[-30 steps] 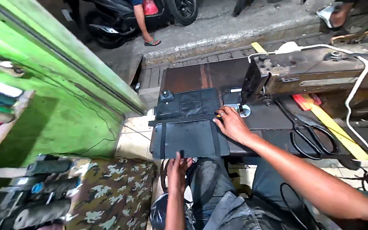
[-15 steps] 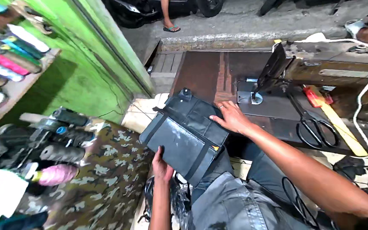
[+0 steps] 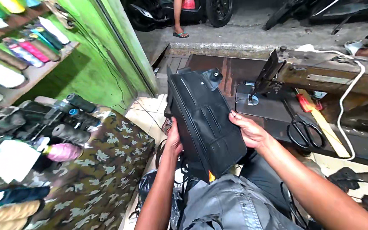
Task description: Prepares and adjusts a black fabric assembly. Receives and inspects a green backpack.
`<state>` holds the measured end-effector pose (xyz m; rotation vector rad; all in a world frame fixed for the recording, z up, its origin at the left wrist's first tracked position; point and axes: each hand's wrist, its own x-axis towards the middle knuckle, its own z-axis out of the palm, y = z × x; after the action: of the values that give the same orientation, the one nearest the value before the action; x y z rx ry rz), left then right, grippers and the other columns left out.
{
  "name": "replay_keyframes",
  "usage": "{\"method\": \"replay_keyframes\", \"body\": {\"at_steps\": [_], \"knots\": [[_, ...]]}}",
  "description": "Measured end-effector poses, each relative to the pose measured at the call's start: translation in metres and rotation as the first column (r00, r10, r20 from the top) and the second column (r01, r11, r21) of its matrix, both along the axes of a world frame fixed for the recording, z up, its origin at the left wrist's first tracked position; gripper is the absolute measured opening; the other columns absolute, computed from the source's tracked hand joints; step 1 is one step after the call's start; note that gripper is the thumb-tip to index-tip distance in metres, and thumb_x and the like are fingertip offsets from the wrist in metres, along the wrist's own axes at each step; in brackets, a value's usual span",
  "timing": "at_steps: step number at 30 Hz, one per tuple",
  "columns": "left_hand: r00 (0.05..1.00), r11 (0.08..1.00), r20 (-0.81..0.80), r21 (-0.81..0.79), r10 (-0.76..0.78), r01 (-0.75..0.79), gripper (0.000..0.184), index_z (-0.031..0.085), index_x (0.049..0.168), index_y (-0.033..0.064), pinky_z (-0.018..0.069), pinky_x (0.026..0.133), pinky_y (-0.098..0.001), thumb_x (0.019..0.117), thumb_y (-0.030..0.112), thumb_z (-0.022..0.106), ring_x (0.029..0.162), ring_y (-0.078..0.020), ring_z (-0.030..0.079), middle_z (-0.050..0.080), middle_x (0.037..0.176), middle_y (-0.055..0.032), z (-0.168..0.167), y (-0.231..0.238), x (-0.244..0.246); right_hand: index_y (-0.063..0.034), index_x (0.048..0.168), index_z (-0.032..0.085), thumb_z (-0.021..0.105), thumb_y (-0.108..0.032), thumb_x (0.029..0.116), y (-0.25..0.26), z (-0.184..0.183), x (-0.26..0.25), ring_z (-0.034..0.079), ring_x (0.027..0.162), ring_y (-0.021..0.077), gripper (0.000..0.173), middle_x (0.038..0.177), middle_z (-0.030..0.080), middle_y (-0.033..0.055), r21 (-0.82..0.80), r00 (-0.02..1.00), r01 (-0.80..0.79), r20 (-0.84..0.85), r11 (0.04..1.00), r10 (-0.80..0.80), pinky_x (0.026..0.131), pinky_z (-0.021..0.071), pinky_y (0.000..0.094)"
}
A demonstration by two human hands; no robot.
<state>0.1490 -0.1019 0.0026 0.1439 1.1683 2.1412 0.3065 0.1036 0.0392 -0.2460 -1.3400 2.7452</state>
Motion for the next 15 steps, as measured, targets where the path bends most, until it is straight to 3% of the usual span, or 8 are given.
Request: {"method": "replay_keyframes", "body": {"at_steps": [1, 3, 5, 9, 13, 15], "knots": [[1.000, 0.991, -0.007, -0.131, 0.019, -0.020, 0.046, 0.062, 0.119, 0.0173, 0.0623, 0.073, -0.0286, 0.1105, 0.049, 0.028, 0.083, -0.0080, 0.072, 0.074, 0.091, 0.0008, 0.025, 0.009, 0.014, -0.0185, 0.132, 0.055, 0.045, -0.025, 0.1090, -0.010, -0.002, 0.001, 0.072, 0.103, 0.0154, 0.026, 0.112, 0.074, 0.0054, -0.036, 1.000, 0.004, -0.021, 0.999, -0.005, 0.093, 0.0601, 0.0364], [0.996, 0.949, -0.083, -0.314, -0.023, -0.004, 0.035, 0.056, 0.119, 0.0114, 0.0565, 0.070, -0.0220, 0.1131, 0.024, 0.023, 0.076, -0.0024, 0.065, 0.066, 0.085, 0.0028, 0.056, 0.009, 0.036, -0.0160, 0.137, 0.052, 0.047, -0.025, 0.1087, -0.025, -0.009, 0.003, 0.071, 0.107, 0.0178, 0.030, 0.115, 0.072, 0.0077, -0.074, 0.997, 0.037, -0.061, 0.997, -0.041, 0.096, 0.0590, 0.0387], [0.985, 0.930, -0.157, -0.367, -0.071, 0.009, 0.035, 0.054, 0.119, 0.0057, 0.0529, 0.070, -0.0180, 0.1123, 0.016, 0.021, 0.075, 0.0008, 0.059, 0.060, 0.085, 0.0029, 0.068, 0.002, 0.046, -0.0138, 0.140, 0.048, 0.044, -0.023, 0.1097, -0.034, -0.015, 0.003, 0.070, 0.109, 0.0193, 0.032, 0.118, 0.071, 0.0093, -0.075, 0.993, 0.082, -0.079, 0.994, -0.088, 0.098, 0.0581, 0.0397], [0.983, 0.992, -0.150, -0.084, -0.106, 0.095, 0.055, 0.059, 0.109, 0.0143, 0.0606, 0.068, -0.0215, 0.1121, 0.034, 0.007, 0.074, -0.0025, 0.071, 0.073, 0.080, 0.0033, 0.062, -0.002, 0.044, -0.0092, 0.140, 0.044, 0.038, -0.018, 0.1113, -0.044, -0.026, 0.002, 0.070, 0.111, 0.0208, 0.031, 0.119, 0.070, 0.0108, -0.103, 0.983, 0.140, -0.106, 0.985, -0.150, 0.099, 0.0579, 0.0410], [0.981, 0.992, -0.155, 0.035, -0.116, 0.123, 0.066, 0.061, 0.133, 0.0191, 0.0623, 0.085, -0.0345, 0.1084, 0.058, 0.013, 0.100, -0.0130, 0.072, 0.075, 0.109, -0.0045, 0.053, -0.010, 0.034, -0.0065, 0.142, 0.043, 0.037, -0.016, 0.1115, -0.055, -0.028, -0.003, 0.070, 0.109, 0.0203, 0.033, 0.118, 0.070, 0.0117, -0.026, 0.971, 0.224, -0.077, 0.974, -0.225, 0.097, 0.0591, 0.0400], [0.978, 0.984, -0.143, 0.064, -0.153, 0.164, 0.068, 0.060, 0.134, 0.0172, 0.0619, 0.088, -0.0380, 0.1075, 0.060, 0.015, 0.103, -0.0168, 0.073, 0.074, 0.112, -0.0078, 0.054, -0.019, 0.032, -0.0044, 0.144, 0.042, 0.039, -0.017, 0.1114, -0.059, -0.028, -0.005, 0.070, 0.108, 0.0191, 0.034, 0.119, 0.069, 0.0118, 0.043, 0.960, 0.277, -0.065, 0.960, -0.274, 0.096, 0.0595, 0.0383]]}}
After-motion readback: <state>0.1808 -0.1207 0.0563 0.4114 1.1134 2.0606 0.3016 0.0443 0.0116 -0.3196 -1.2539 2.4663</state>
